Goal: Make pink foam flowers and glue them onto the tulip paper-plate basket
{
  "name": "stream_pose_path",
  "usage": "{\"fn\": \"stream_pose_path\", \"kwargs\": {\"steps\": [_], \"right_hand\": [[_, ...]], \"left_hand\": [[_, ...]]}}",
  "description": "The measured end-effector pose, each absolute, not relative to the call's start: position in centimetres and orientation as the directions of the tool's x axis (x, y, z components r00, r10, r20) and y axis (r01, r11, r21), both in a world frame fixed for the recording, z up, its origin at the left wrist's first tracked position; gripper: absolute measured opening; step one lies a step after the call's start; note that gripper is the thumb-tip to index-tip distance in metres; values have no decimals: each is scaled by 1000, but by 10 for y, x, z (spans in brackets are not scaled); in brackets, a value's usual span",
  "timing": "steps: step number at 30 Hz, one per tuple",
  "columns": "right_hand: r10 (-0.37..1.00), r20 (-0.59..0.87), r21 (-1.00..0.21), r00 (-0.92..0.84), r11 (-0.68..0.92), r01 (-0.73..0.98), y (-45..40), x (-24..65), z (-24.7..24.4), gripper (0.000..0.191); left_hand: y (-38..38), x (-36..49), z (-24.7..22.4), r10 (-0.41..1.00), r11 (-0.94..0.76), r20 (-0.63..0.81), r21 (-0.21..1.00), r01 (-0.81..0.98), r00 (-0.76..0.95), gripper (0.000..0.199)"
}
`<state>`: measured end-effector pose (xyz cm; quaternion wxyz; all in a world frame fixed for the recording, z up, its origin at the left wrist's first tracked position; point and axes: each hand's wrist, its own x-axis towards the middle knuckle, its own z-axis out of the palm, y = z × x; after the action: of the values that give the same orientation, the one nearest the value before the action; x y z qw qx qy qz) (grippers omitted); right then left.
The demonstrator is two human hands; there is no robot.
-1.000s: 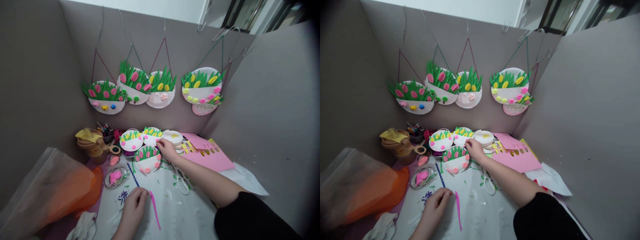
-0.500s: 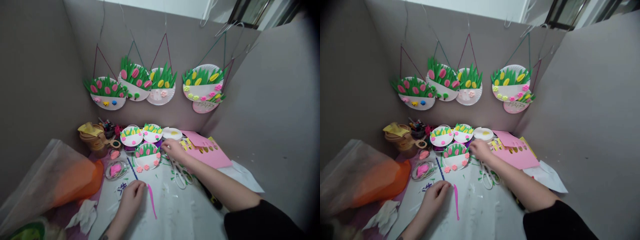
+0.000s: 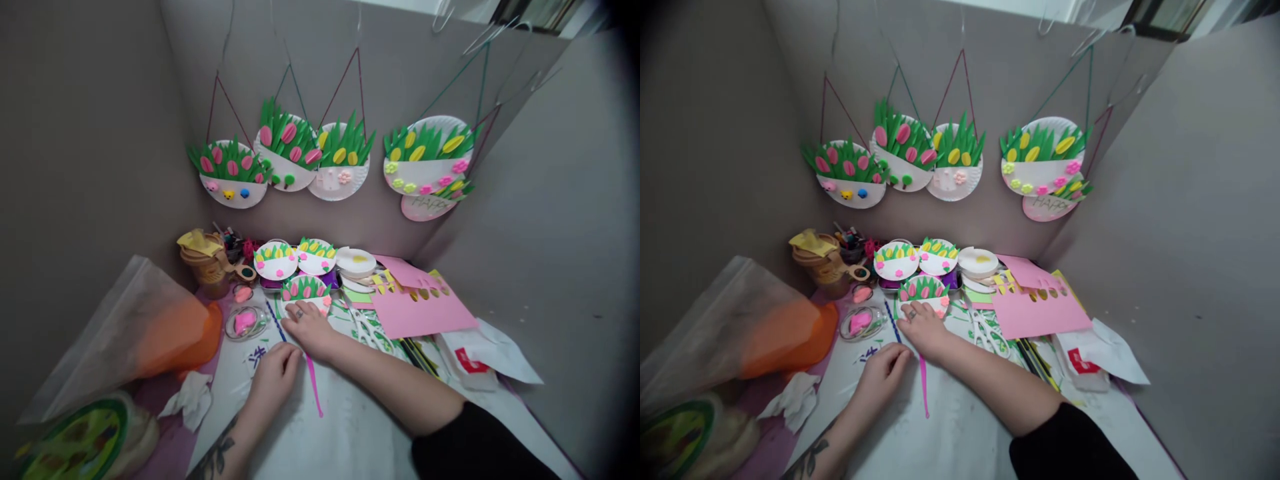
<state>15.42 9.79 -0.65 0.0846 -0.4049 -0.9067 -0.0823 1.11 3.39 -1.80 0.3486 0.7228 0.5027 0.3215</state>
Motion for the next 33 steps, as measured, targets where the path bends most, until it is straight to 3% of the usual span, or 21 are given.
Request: {"fn": "stream_pose_path", "kwargs": {"steps": [7, 12, 16, 19, 24, 33], "right_hand": [[741, 314, -176, -593, 660, 731, 101, 152, -22, 12], [845, 384, -460, -371, 524, 717, 102, 148, -18, 13], [931, 306, -733, -199, 363, 575, 91, 152, -5, 23], [962, 193, -862, -192, 259, 435, 76, 157, 2, 26], [980, 86, -948, -178, 136, 287, 57, 162, 2, 24], [991, 84, -978, -106, 102, 182, 45, 163, -12, 16]], "left_hand": [[33, 11, -16, 954, -248, 121, 833, 494, 275, 30], [38, 10, -23, 987, -104, 47, 912, 397, 151, 29], [43, 7, -24, 993, 113, -108, 979, 168, -38, 39], [42, 8, -20, 992, 128, -125, 984, 122, -24, 40], [36, 11, -18, 998, 25, -35, 983, 182, 53, 26], [29, 17, -19, 998, -55, 46, 965, 255, 42, 26]]}}
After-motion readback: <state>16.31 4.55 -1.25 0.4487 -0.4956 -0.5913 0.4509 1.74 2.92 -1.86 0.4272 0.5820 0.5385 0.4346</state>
